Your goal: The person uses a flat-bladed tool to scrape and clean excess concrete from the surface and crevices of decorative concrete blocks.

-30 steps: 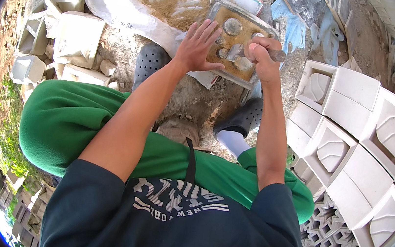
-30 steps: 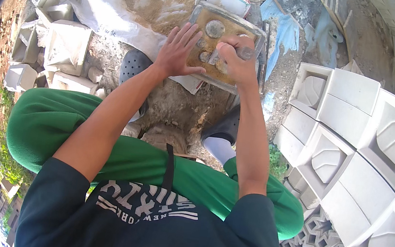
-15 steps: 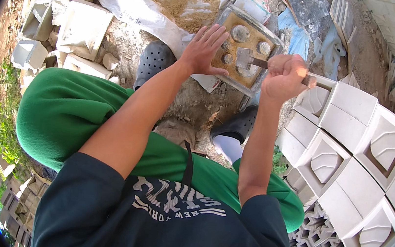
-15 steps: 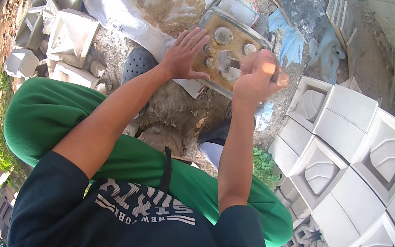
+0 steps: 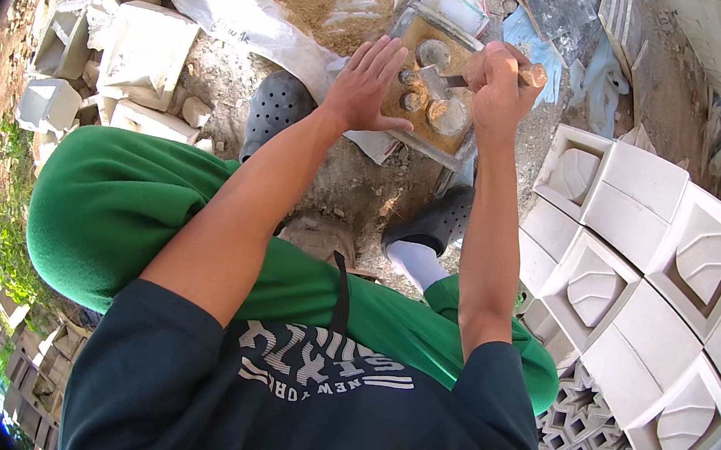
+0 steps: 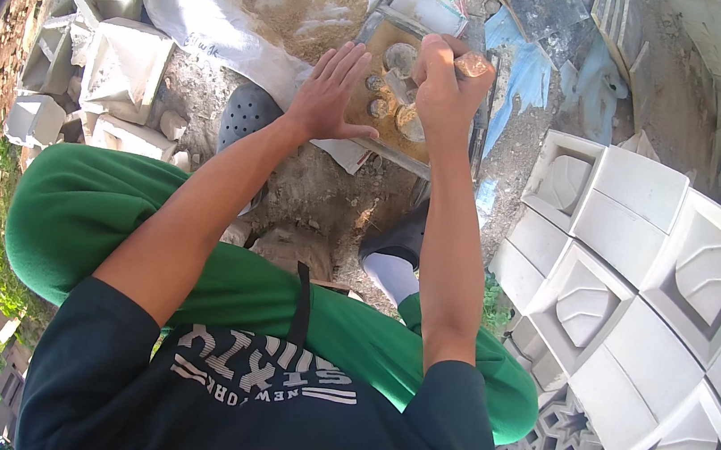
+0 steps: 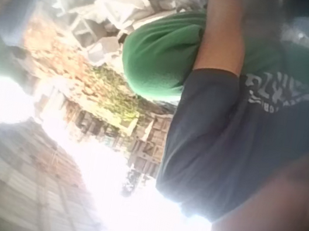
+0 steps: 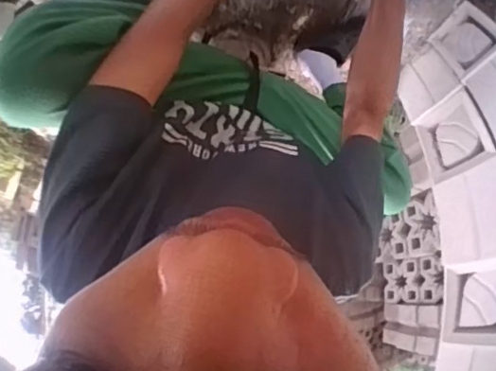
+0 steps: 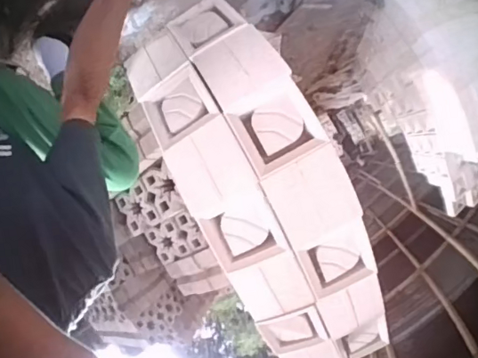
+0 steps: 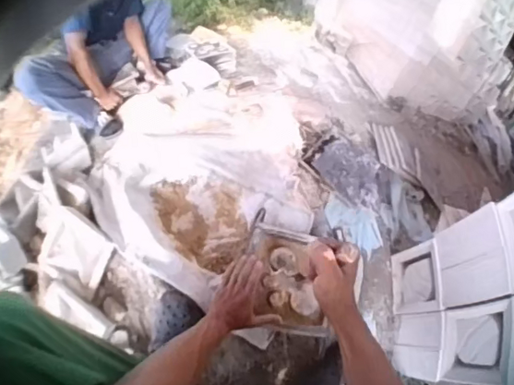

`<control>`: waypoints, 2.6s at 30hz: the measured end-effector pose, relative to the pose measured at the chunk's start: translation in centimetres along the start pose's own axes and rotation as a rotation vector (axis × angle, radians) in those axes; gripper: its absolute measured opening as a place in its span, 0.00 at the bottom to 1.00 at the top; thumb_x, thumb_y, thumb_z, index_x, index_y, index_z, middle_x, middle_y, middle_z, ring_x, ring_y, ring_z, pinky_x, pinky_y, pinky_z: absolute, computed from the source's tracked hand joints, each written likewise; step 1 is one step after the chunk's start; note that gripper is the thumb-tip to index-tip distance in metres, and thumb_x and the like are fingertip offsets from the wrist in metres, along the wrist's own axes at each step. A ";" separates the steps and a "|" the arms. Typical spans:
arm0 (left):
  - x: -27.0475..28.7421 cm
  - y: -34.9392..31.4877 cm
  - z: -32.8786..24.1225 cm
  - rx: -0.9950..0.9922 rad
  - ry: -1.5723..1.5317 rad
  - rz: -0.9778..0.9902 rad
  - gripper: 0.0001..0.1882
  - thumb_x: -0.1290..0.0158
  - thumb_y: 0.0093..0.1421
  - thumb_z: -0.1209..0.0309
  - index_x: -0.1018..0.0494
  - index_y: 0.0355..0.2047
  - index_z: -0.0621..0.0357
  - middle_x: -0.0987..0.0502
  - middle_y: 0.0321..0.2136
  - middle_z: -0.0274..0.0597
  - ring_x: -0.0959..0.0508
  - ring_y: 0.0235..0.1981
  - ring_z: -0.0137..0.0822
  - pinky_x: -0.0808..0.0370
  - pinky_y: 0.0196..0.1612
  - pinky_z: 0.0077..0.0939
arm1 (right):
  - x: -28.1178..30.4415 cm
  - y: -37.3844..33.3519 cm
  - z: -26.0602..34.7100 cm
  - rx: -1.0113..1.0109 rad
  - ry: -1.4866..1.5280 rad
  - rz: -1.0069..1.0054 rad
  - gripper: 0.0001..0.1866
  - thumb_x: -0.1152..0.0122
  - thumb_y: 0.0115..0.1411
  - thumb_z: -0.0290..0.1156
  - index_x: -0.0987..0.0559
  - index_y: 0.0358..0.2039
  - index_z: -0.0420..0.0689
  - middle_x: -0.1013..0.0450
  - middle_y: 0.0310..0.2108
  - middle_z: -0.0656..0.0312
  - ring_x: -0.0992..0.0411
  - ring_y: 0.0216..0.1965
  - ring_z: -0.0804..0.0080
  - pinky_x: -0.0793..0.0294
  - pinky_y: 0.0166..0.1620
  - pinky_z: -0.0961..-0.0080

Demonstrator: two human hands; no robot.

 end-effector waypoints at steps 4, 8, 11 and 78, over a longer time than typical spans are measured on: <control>0.3 0.3 0.0 -0.025 0.017 -0.046 0.63 0.45 0.43 0.28 0.48 0.64 0.67 0.45 0.65 0.54 0.48 0.68 0.51 0.52 0.69 0.47 | 0.0 0.0 0.6 0.044 0.084 -0.022 0.17 0.46 0.55 0.27 0.34 0.11 0.40 0.40 0.11 0.69 0.45 0.14 0.83 0.49 0.19 0.78; 0.1 0.6 -0.3 -0.003 -0.004 0.006 0.63 0.45 0.45 0.30 0.51 0.65 0.69 0.47 0.65 0.55 0.51 0.69 0.51 0.54 0.69 0.47 | 0.7 -0.7 -2.0 0.098 -0.150 -0.108 0.19 0.55 0.58 0.23 0.43 0.10 0.46 0.46 0.10 0.67 0.49 0.11 0.78 0.54 0.17 0.75; 0.1 0.1 -0.1 -0.006 0.014 0.017 0.63 0.45 0.45 0.29 0.51 0.65 0.69 0.47 0.65 0.55 0.50 0.69 0.51 0.54 0.69 0.47 | 0.6 -0.2 -1.0 0.026 0.014 -0.053 0.18 0.50 0.57 0.27 0.35 0.11 0.41 0.38 0.12 0.68 0.45 0.14 0.83 0.50 0.20 0.78; -0.1 0.3 0.2 0.013 0.025 0.007 0.65 0.43 0.45 0.31 0.54 0.65 0.73 0.49 0.66 0.61 0.51 0.69 0.53 0.54 0.69 0.46 | 2.4 0.2 -0.9 -0.138 -0.054 0.305 0.11 0.40 0.52 0.30 0.21 0.23 0.33 0.33 0.17 0.70 0.37 0.20 0.82 0.39 0.25 0.80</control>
Point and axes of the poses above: each hand's wrist, its own y-axis towards the middle knuckle, its own x-axis out of the back of the hand, z = x × y, the point moved 6 cm from there along y, towards the middle knuckle
